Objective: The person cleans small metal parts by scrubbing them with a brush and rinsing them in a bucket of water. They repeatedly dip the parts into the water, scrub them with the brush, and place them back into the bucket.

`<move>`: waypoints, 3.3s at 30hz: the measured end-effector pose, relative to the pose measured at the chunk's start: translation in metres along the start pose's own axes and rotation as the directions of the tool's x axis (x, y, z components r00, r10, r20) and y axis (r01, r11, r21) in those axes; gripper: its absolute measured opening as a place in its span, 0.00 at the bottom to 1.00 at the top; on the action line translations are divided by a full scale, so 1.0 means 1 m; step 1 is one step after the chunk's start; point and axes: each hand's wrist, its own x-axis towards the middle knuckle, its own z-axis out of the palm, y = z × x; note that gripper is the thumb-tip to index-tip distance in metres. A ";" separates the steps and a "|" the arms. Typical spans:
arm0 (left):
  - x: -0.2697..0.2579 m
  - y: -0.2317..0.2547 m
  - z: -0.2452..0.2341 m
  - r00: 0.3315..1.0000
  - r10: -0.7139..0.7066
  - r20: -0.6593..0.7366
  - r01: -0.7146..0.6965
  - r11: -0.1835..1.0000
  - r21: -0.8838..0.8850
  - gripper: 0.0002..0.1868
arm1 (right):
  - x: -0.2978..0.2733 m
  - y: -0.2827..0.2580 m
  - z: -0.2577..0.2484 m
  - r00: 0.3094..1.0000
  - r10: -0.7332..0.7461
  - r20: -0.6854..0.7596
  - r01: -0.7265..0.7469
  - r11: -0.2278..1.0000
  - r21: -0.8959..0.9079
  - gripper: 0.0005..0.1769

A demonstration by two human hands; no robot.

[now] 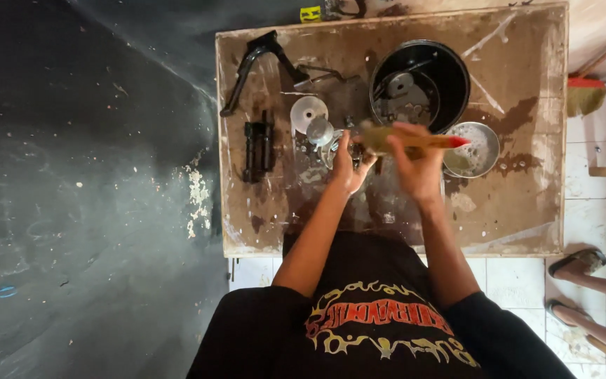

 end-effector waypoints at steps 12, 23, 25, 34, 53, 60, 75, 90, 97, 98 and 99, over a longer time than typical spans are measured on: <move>0.056 -0.063 -0.130 0.889 -0.126 -0.440 0.252 0.937 0.241 0.10 | -0.038 0.051 -0.066 0.965 0.163 -0.204 -0.158 0.987 0.041 0.13; 0.070 -0.099 -0.188 0.814 -0.059 -0.578 0.209 0.958 0.196 0.04 | -0.056 0.058 -0.070 0.924 0.330 -0.191 -0.321 0.944 0.079 0.14; 0.068 -0.092 -0.177 0.815 -0.044 -0.577 0.212 0.950 0.227 0.04 | -0.056 0.066 -0.069 0.928 0.320 -0.191 -0.308 0.947 0.094 0.14; 0.023 -0.039 -0.096 0.744 -0.310 -0.592 0.405 0.914 0.030 0.21 | -0.062 0.070 -0.068 0.941 0.281 -0.188 -0.260 0.957 0.130 0.15; -0.006 0.032 0.054 0.999 -0.014 0.047 0.005 0.982 0.186 0.39 | -0.008 0.009 0.015 0.978 0.057 0.203 -0.057 0.998 -0.002 0.15; -0.031 0.038 0.095 0.973 -0.006 -0.232 -0.015 0.996 -0.090 0.40 | -0.011 -0.010 0.013 0.996 0.054 -0.070 -0.044 0.989 0.140 0.17; -0.027 0.045 0.104 0.997 0.074 0.022 -0.074 0.997 -0.001 0.51 | -0.013 -0.016 0.038 0.995 -0.083 0.056 0.092 0.977 -0.190 0.16; -0.013 0.052 0.085 0.982 0.161 0.102 -0.166 0.985 0.044 0.56 | -0.003 -0.005 0.037 0.979 -0.143 0.146 0.128 0.986 0.110 0.17; 0.000 0.071 0.096 0.972 0.234 0.005 -0.234 0.972 -0.019 0.55 | 0.002 -0.013 0.037 0.947 0.247 0.207 -0.233 0.968 -0.090 0.14; 0.000 0.073 0.103 0.971 0.236 0.026 -0.237 0.971 0.018 0.56 | 0.001 -0.017 0.042 0.992 0.061 0.106 -0.058 0.998 -0.037 0.13; 0.001 0.078 0.111 0.969 0.242 0.050 -0.245 0.968 0.055 0.57 | 0.002 -0.021 0.048 0.991 -0.132 0.002 0.132 0.991 0.001 0.12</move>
